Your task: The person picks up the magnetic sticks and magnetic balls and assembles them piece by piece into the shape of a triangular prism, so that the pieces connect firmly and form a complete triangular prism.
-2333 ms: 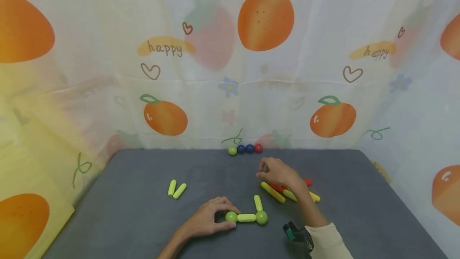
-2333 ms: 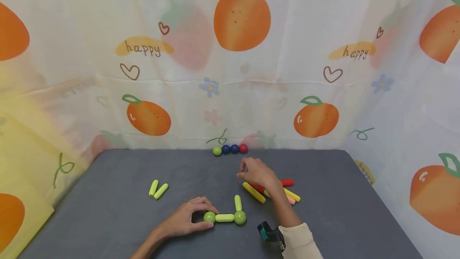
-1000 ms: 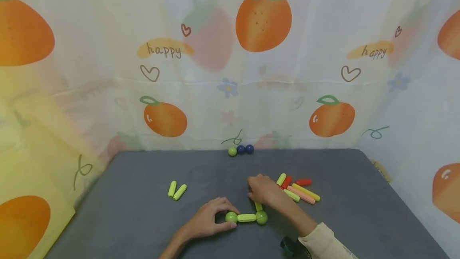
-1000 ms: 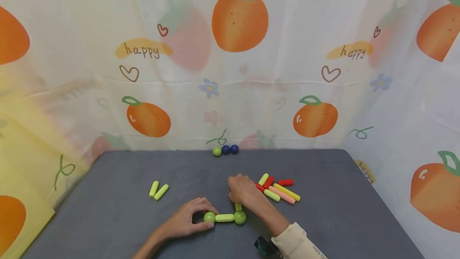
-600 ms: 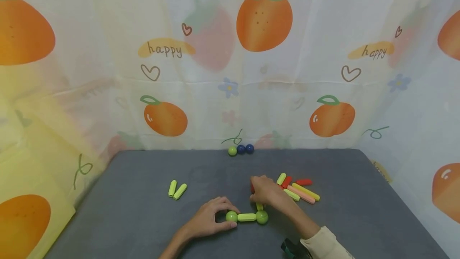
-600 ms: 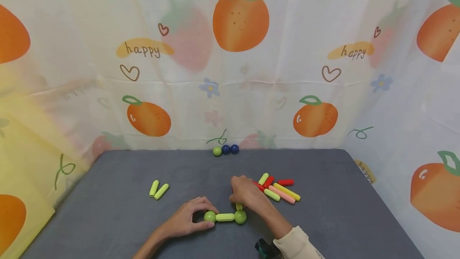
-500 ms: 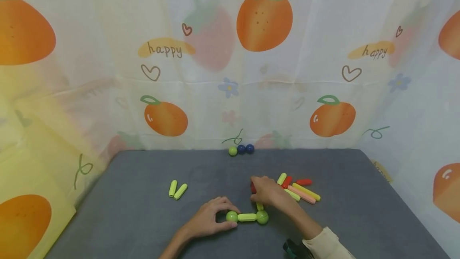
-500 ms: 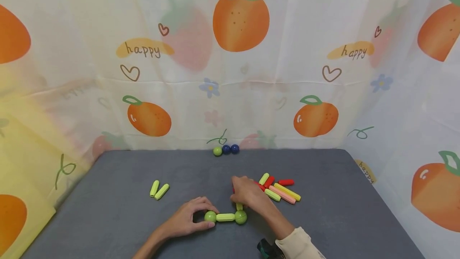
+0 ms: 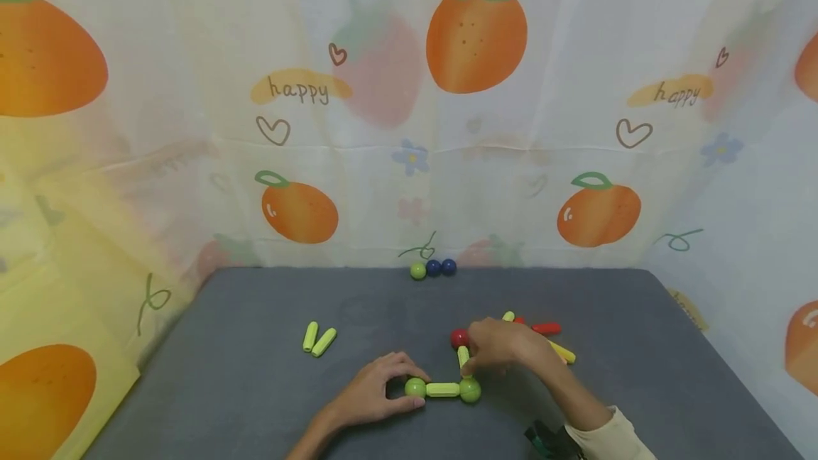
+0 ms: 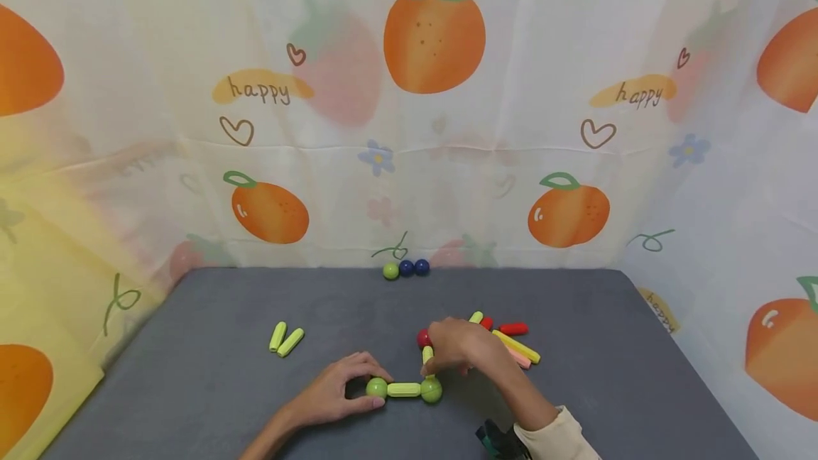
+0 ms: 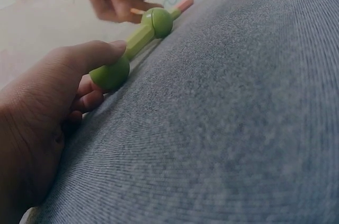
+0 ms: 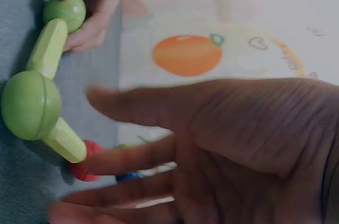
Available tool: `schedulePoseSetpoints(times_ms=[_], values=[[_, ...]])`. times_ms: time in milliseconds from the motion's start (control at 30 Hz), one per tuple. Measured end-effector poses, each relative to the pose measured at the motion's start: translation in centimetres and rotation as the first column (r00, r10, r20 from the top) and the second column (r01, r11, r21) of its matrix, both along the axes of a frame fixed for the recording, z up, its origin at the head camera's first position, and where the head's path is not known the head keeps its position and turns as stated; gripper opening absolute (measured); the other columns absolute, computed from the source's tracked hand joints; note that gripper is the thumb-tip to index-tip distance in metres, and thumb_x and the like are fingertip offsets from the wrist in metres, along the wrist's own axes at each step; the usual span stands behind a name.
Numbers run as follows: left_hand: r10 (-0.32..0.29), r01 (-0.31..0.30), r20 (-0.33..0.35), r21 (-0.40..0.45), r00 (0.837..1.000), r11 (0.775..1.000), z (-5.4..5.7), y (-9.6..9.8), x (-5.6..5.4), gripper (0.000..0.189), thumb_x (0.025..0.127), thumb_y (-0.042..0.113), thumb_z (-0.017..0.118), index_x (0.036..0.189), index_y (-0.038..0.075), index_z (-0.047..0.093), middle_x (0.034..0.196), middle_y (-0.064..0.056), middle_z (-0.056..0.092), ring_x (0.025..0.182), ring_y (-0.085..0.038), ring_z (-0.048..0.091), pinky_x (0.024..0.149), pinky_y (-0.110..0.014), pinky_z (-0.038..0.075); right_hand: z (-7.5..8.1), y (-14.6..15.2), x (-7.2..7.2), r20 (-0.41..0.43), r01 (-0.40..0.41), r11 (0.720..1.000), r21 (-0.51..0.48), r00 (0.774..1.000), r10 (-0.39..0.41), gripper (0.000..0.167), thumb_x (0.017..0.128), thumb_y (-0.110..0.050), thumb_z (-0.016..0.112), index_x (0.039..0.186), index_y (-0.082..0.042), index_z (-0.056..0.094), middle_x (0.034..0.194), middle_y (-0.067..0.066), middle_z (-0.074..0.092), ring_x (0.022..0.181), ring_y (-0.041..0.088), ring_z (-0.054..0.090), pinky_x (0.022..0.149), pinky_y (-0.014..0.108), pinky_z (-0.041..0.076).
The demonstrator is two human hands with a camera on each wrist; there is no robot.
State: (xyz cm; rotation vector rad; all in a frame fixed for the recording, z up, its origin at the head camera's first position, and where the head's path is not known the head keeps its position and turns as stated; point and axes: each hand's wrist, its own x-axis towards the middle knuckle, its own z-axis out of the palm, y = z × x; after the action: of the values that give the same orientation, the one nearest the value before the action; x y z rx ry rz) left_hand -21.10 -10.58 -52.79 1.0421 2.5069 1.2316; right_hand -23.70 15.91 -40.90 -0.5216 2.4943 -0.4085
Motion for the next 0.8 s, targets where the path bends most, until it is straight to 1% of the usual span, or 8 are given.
schedulePoseSetpoints(times_ms=[33, 100, 167, 267, 367, 500, 700, 800], values=[[-0.001, 0.001, -0.004, 0.001, 1.000, 1.000, 0.0, 0.0, 0.0, 0.024, 0.100, 0.047, 0.069, 0.122, 0.040, 0.071, 0.110, 0.013, 0.067, 0.100, 0.000, 0.057, 0.089, -0.028, 0.049, -0.7, 0.3, -0.4, 0.012, -0.044, 0.999, 0.003, 0.999, 0.044, 0.042, 0.091, -0.030, 0.083, 0.064, -0.003, 0.064, 0.049, 0.003, 0.048, 0.045, 0.025, 0.056, 0.049, 0.027, 0.039], [0.001, -0.001, 0.000, 0.001, 1.000, 1.000, 0.0, 0.0, 0.0, 0.024, 0.100, 0.048, 0.069, 0.122, 0.040, 0.071, 0.110, 0.014, 0.066, 0.100, 0.000, 0.057, 0.089, -0.028, 0.048, -3.5, 1.3, -1.6, 0.042, -0.117, 0.993, 0.008, 0.992, 0.117, 0.049, 0.089, -0.040, 0.084, 0.055, -0.013, 0.061, 0.044, -0.004, 0.042, 0.042, 0.019, 0.053, 0.047, 0.025, 0.037], [0.003, -0.003, 0.004, 0.000, 1.000, 1.000, 0.0, 0.0, 0.0, 0.024, 0.100, 0.048, 0.069, 0.122, 0.040, 0.071, 0.111, 0.014, 0.066, 0.100, 0.000, 0.058, 0.089, -0.027, 0.049, -6.8, 2.4, -3.0, 0.071, -0.160, 0.987, -0.004, 0.985, 0.159, 0.047, 0.085, -0.052, 0.084, 0.056, -0.022, 0.060, 0.046, -0.009, 0.043, 0.042, 0.012, 0.050, 0.047, 0.024, 0.036], [0.006, -0.006, 0.017, -0.003, 1.000, 1.000, 0.0, 0.1, 0.0, 0.025, 0.099, 0.049, 0.068, 0.122, 0.041, 0.071, 0.112, 0.015, 0.066, 0.101, 0.001, 0.058, 0.090, -0.027, 0.049, -11.8, 3.9, -4.8, 0.095, -0.186, 0.981, -0.056, 0.977, 0.191, 0.044, 0.077, -0.067, 0.083, 0.066, -0.028, 0.063, 0.052, -0.011, 0.050, 0.046, 0.009, 0.052, 0.048, 0.024, 0.037], [0.007, -0.007, 0.017, -0.002, 1.000, 1.000, 0.0, 0.1, 0.0, 0.024, 0.100, 0.049, 0.068, 0.123, 0.041, 0.071, 0.112, 0.015, 0.066, 0.101, 0.001, 0.058, 0.091, -0.028, 0.049, -14.3, 4.5, -5.7, 0.109, -0.185, 0.978, -0.101, 0.975, 0.196, 0.046, 0.072, -0.071, 0.084, 0.073, -0.028, 0.069, 0.057, -0.008, 0.058, 0.048, 0.011, 0.057, 0.047, 0.027, 0.039], [0.000, 0.000, 0.013, 0.000, 1.000, 1.000, 0.0, 0.1, -0.1, 0.024, 0.100, 0.048, 0.068, 0.123, 0.040, 0.071, 0.113, 0.014, 0.066, 0.101, 0.000, 0.058, 0.091, -0.028, 0.050, -14.9, 4.7, -5.8, 0.103, -0.163, 0.981, -0.108, 0.979, 0.174, 0.046, 0.071, -0.071, 0.084, 0.072, -0.027, 0.071, 0.055, -0.006, 0.059, 0.046, 0.014, 0.057, 0.046, 0.028, 0.038], [-0.009, 0.008, 0.031, 0.015, 0.999, 1.000, 0.1, 0.0, -0.1, 0.027, 0.100, 0.047, 0.068, 0.125, 0.039, 0.071, 0.113, 0.015, 0.066, 0.102, 0.001, 0.058, 0.092, -0.028, 0.050, -14.4, 4.8, -5.3, 0.112, -0.133, 0.982, -0.138, 0.982, 0.149, 0.050, 0.072, -0.074, 0.082, 0.069, -0.026, 0.072, 0.051, -0.006, 0.057, 0.043, 0.013, 0.051, 0.046, 0.027, 0.036], [-0.040, 0.038, 0.034, 0.033, 0.999, 0.999, 0.2, -0.2, -0.3, 0.034, 0.098, 0.045, 0.073, 0.129, 0.033, 0.070, 0.114, 0.011, 0.066, 0.099, -0.001, 0.058, 0.090, -0.026, 0.051, -14.3, 4.9, -5.2, 0.112, -0.135, 0.979, -0.151, 0.982, 0.153, 0.050, 0.073, -0.075, 0.081, 0.068, -0.026, 0.071, 0.050, -0.006, 0.056, 0.042, 0.012, 0.051, 0.046, 0.026, 0.036]])
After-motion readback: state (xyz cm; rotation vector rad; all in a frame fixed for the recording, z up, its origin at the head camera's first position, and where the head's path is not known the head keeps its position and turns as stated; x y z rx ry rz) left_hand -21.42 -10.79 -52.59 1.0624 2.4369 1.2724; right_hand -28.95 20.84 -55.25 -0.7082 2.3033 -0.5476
